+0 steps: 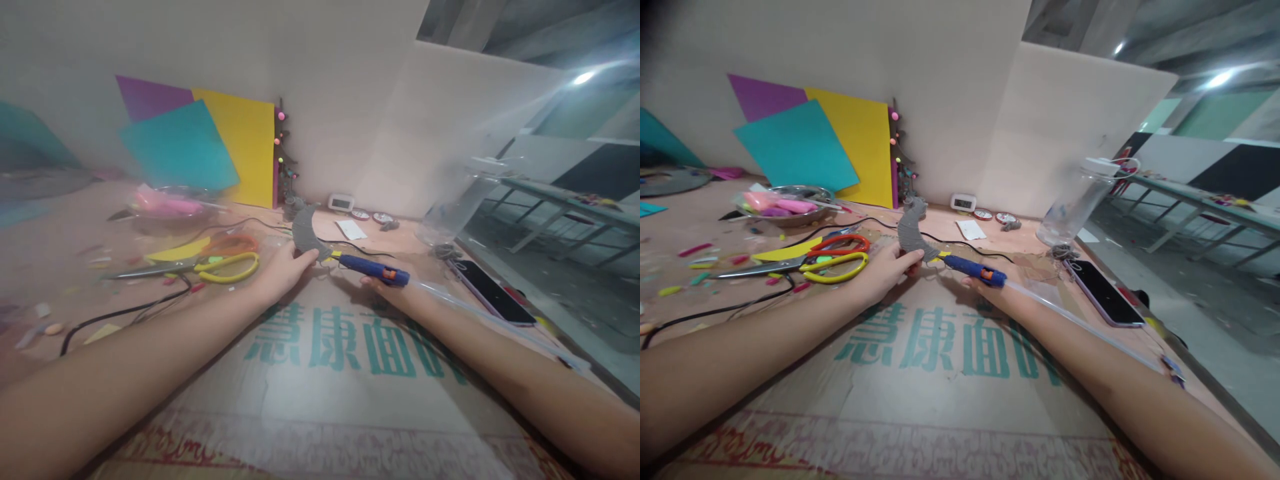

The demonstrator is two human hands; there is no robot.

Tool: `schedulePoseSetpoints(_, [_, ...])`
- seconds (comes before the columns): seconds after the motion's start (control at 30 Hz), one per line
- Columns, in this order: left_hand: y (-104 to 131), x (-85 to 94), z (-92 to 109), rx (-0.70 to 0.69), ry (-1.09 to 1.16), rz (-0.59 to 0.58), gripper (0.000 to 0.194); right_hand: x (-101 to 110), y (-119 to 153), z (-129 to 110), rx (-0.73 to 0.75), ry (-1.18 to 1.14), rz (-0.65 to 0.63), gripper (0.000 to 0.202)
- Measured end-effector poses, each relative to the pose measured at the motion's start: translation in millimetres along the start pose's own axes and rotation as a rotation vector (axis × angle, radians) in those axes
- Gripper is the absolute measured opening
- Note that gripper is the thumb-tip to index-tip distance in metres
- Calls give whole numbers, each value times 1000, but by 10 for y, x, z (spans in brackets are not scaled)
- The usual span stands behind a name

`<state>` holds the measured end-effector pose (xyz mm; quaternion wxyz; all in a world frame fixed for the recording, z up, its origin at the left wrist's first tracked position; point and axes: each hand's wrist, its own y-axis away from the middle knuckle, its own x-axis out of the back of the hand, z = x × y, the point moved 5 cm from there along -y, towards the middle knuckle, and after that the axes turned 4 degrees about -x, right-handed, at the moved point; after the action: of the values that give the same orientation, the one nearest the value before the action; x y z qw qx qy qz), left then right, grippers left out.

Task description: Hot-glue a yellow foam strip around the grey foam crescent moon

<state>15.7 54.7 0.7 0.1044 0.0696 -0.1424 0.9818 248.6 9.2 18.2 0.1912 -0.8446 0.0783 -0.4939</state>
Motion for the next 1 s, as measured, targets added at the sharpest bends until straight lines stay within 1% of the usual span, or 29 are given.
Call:
schedulePoseSetpoints(0.1, [4, 10, -14, 8, -12, 9, 25, 2, -3, 18, -62, 24, 3, 32])
schedulePoseSetpoints(0.4, [9, 5, -5, -12, -3, 6, 26, 6, -17, 6, -119, 30, -12, 35])
schedulePoseSetpoints(0.6, [12, 3, 2, -10, 2, 0, 25, -20, -27, 42, -111, 40, 9, 37])
schedulePoseSetpoints(0.8, [18, 5, 28, -12, 6, 7, 23, -41, -47, 71, -141, 103, -17, 39])
schedulePoseSetpoints(0.9, [18, 7, 41, -12, -3, 11, 24, -38, -49, 74, -146, 102, -7, 40])
schedulePoseSetpoints(1.0, [15, 6, 33, -11, -14, 6, 25, -11, -45, 49, -119, 88, 26, 38])
